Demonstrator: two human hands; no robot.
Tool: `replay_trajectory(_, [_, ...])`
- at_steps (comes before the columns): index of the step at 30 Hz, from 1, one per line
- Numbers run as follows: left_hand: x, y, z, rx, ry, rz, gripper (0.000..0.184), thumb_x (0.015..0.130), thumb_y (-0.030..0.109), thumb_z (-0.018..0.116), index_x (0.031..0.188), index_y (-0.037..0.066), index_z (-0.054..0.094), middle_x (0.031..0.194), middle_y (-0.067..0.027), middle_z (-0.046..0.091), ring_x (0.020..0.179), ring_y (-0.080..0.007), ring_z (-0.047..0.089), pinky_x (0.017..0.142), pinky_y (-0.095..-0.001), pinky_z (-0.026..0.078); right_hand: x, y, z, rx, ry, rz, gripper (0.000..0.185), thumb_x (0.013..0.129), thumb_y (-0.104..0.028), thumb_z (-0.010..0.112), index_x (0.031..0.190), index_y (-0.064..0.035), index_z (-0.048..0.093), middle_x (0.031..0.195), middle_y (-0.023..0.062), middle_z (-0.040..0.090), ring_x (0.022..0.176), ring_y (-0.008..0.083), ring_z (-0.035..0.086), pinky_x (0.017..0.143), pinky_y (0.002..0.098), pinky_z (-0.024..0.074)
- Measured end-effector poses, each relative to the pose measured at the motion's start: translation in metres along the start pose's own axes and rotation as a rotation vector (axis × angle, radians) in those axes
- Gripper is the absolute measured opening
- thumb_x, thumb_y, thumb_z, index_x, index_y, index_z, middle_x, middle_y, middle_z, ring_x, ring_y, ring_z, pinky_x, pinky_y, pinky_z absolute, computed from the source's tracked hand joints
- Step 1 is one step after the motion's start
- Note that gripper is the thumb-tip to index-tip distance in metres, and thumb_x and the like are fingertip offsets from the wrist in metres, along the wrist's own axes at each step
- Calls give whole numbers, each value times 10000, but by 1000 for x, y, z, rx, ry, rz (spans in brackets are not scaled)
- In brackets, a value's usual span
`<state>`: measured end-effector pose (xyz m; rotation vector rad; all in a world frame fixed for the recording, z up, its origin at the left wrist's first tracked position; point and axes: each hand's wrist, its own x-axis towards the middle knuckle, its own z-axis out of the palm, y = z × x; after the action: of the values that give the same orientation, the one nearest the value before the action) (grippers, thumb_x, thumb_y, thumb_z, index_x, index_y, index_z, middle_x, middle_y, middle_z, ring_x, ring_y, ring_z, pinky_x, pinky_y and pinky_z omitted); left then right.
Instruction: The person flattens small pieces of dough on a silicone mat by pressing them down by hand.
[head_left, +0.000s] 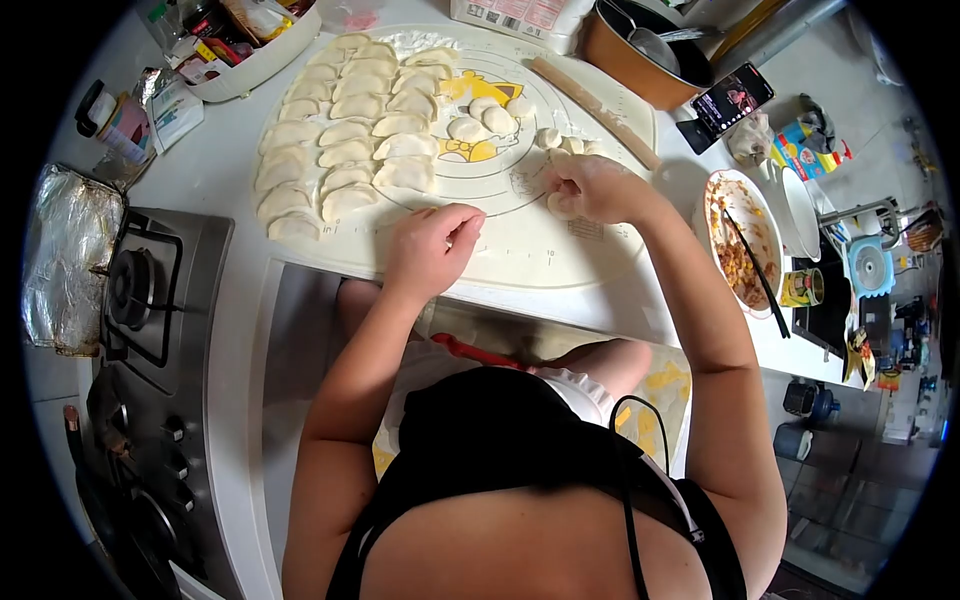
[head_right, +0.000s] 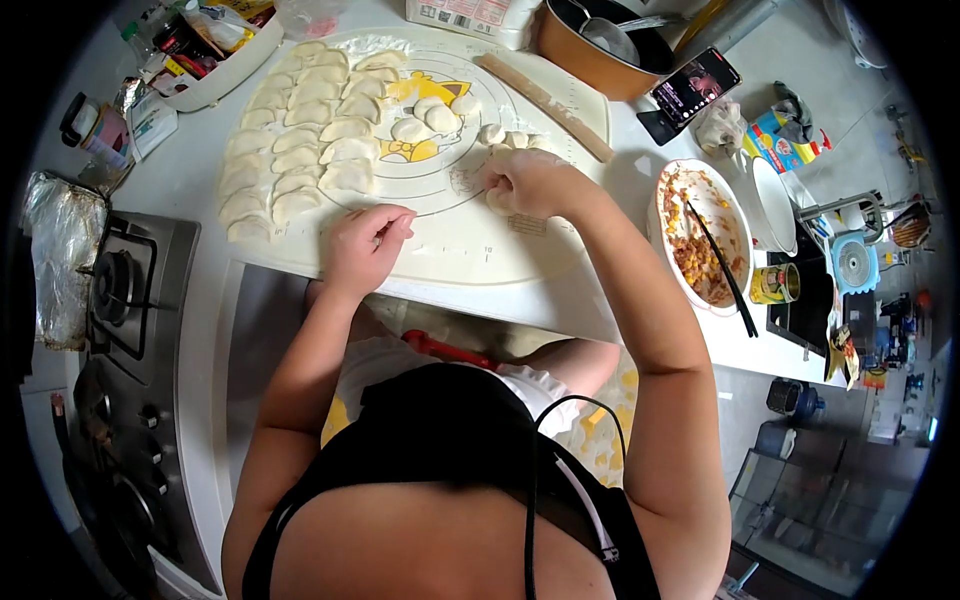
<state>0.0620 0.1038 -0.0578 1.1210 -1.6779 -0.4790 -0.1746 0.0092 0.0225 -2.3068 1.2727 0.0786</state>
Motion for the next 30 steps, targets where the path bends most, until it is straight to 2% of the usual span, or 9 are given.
replay_trajectory(2, [0, 1, -2, 19, -7, -2, 91, 885, 157, 667, 861, 79, 707, 702, -53, 690, 594, -232, 643, 565, -339, 503, 5, -1, -6, 2, -100, 62, 191, 835, -131, 688, 1002, -40, 668, 973, 109, 682, 877, 215, 646, 793, 331, 499])
replay_trajectory(5, [-2, -6, 3, -13, 31, -12, 88, 882, 157, 671, 857, 82, 709, 699, -51, 687, 593, -231, 643, 557, -339, 502, 38, 37, 1, 381, 12, -205, 185, 910, -221, 702, 980, -56, 656, 886, 27, 660, 825, 115, 600, 699, 286, 488])
replay_trajectory(6, [-1, -5, 3, -13, 32, -11, 88, 882, 157, 671, 857, 82, 709, 699, -51, 687, 593, -231, 643, 557, -339, 502, 32, 12, -18, 486, 29, 53, 174, 931, -204, 679, 999, -48, 643, 869, 19, 657, 799, 114, 603, 703, 275, 500])
replay_trajectory(9, [-1, -5, 3, -11, 41, -4, 84, 880, 154, 672, 856, 82, 708, 696, -52, 685, 594, -231, 644, 554, -339, 503, 82, 43, -12, 736, 200, 98, 202, 939, -186, 666, 1083, -46, 640, 865, 21, 663, 773, 107, 601, 720, 269, 514])
replay_trajectory(11, [-1, -4, 2, -8, 29, -16, 81, 879, 148, 670, 858, 78, 707, 696, -56, 683, 600, -234, 648, 556, -342, 505, 105, 66, 0, 500, 570, 54, 273, 925, -231, 674, 1122, -43, 654, 856, 62, 684, 755, 151, 634, 730, 290, 524])
replay_trajectory(17, [2, -2, 1, -84, 10, -36, 88, 880, 150, 669, 852, 73, 704, 698, -60, 683, 595, -235, 645, 549, -344, 502, 59, 26, -8, -187, 341, 267, 373, 846, -366, 696, 1090, -83, 692, 974, 123, 719, 954, 285, 665, 825, 387, 516])
replay_trajectory(21, [1, -4, 3, 7, 7, 8, 89, 881, 149, 669, 851, 73, 703, 697, -64, 682, 595, -233, 646, 548, -343, 502, 56, 13, -6, -262, 155, 220, 342, 864, -387, 666, 1125, -168, 687, 1019, 65, 715, 974, 273, 648, 838, 406, 493])
replay_trajectory(26, [0, -3, 2, -36, 43, -14, 79, 876, 146, 675, 851, 77, 704, 694, -61, 683, 595, -227, 650, 549, -335, 503, 63, 0, 29, -319, 483, -131, 293, 861, -285, 648, 1125, -160, 670, 1030, 70, 702, 1001, 292, 623, 886, 421, 464])
replay_trajectory(30, [-1, -3, 0, -48, 48, -14, 78, 876, 147, 677, 854, 77, 704, 693, -56, 685, 592, -223, 653, 552, -330, 505, 44, -21, 37, -218, 382, -169, 232, 900, -224, 604, 1121, -160, 641, 1019, 77, 691, 1066, 295, 585, 944, 448, 416])
